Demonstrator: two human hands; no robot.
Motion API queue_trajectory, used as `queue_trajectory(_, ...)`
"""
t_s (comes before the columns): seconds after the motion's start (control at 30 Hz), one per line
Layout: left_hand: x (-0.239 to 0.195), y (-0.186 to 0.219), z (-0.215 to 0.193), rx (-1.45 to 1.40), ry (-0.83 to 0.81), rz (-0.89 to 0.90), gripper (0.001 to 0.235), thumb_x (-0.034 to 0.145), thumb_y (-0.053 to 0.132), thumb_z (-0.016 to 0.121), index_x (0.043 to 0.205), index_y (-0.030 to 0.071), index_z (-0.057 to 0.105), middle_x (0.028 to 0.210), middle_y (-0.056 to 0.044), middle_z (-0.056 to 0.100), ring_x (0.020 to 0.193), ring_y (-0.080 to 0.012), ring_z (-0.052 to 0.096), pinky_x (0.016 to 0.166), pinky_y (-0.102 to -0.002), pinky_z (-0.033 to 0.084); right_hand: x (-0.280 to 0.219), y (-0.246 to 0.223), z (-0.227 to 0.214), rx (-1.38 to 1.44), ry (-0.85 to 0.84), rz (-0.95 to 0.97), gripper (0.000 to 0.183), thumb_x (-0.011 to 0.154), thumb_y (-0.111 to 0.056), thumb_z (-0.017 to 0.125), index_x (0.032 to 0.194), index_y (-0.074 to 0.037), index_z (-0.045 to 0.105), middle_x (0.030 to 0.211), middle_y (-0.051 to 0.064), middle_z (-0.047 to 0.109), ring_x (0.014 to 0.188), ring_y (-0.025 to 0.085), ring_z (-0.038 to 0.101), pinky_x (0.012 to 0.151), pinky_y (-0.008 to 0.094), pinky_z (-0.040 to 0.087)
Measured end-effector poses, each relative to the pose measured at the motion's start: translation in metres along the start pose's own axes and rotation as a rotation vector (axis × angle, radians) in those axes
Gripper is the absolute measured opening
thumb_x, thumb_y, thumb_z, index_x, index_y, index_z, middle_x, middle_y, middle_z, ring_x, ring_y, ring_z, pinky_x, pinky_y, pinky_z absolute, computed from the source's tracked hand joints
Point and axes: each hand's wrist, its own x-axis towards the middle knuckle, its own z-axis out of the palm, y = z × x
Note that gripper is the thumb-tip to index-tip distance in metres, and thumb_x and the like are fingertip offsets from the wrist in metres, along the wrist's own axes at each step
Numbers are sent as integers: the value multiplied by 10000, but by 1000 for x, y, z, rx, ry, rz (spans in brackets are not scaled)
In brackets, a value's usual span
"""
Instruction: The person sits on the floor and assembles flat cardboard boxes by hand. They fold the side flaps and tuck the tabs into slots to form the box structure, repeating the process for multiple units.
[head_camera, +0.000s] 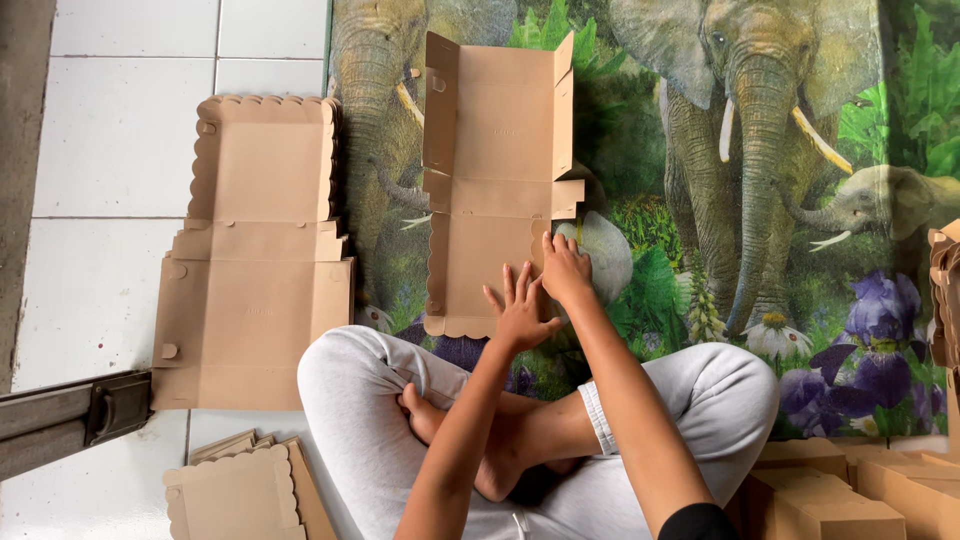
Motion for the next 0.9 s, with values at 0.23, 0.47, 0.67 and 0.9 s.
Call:
queue_trajectory(0.23,-7,-12,-26,208,-178,74,947,797,540,668,1550,415,107,1656,60,-25,1518,-273,-94,1125,-710,-87,-63,-12,-2,33,-47,8,607,904,-127,458,1503,-114,361,1538,66,230,1314,312,347,938,515,473)
queue_trajectory(0.47,-6,-13,-30,222,-195,36,1010,782,524,718,1562,410,86,1655,-61,-91,1518,-288,-106,1164,-645,-58,-124,-25,21,-20,-157,83,635,912,-80,430,1532,-148,308,1629,74,144,1365,302,344,934,527,464)
queue_trajectory(0.67,-6,-11,-33,223,-221,24,1016,783,469,740,1565,399,94,1653,-73,-107,1515,-297,-114,1163,-647,-50,-155,-31,60,-228,-175,66,651,930,-132,483,1545,-192,280,1608,92,210,1271,297,437,873,508,464)
queue_trajectory(0.9,-5,-12,-31,215,-214,24,1009,790,437,744,1568,391,104,1655,-81,-99,1517,-299,-106,1162,-644,-45,-147,-31,77,-105,-139,107,676,933,-115,437,1563,-159,195,1510,106,316,1192,297,468,808,460,473)
